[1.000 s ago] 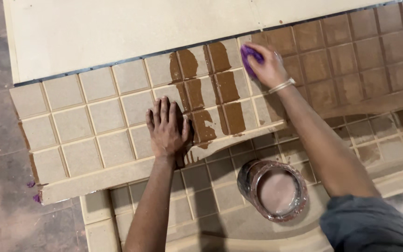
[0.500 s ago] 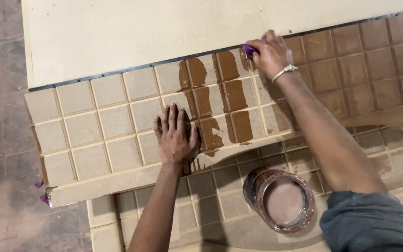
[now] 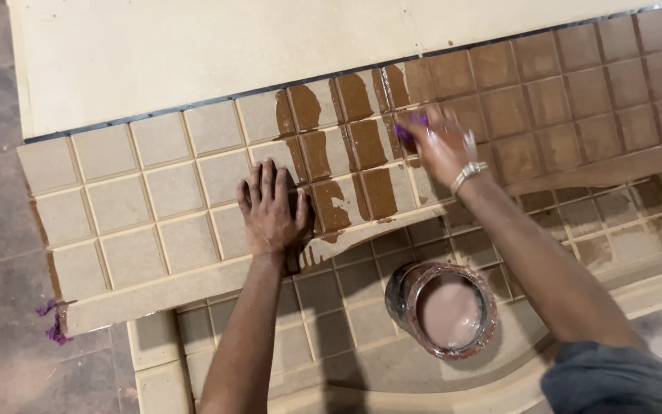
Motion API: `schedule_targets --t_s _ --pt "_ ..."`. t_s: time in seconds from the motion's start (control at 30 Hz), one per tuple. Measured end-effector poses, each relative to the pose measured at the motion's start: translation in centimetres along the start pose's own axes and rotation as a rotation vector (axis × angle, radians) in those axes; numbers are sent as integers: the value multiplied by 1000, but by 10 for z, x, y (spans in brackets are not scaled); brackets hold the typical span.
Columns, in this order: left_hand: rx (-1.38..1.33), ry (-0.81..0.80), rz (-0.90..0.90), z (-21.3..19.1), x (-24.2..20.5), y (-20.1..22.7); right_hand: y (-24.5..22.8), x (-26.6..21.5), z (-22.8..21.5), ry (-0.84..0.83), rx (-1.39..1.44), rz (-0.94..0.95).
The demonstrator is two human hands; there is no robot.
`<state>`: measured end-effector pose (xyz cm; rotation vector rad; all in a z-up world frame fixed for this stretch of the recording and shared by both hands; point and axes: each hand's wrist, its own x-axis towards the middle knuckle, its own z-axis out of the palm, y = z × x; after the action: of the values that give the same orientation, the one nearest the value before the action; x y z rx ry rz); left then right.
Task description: The person applies a brown liquid finish to a tiled wooden surface using a purple cloth. They repeatedly dip the cloth into a metal container and wipe the liquid onto the tiles, covering the surface progressively.
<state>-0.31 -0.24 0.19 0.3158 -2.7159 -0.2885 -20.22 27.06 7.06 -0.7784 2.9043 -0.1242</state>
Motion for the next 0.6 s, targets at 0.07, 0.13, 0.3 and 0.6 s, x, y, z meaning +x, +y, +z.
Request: schedule_targets --t_s 0.07,0.13,0.3,0.6 --pt "-9 -18 -7 -2 -4 2 0 33 0 168 39 -45" --pt "-4 -33 -9 -3 -6 4 0 45 11 186 26 -112" --pt "1 -39 -20 3 -4 0 7 -1 44 194 -129 -161" --pt "21 -87 -29 9 -5 -1 21 -93 43 222 -209 -244"
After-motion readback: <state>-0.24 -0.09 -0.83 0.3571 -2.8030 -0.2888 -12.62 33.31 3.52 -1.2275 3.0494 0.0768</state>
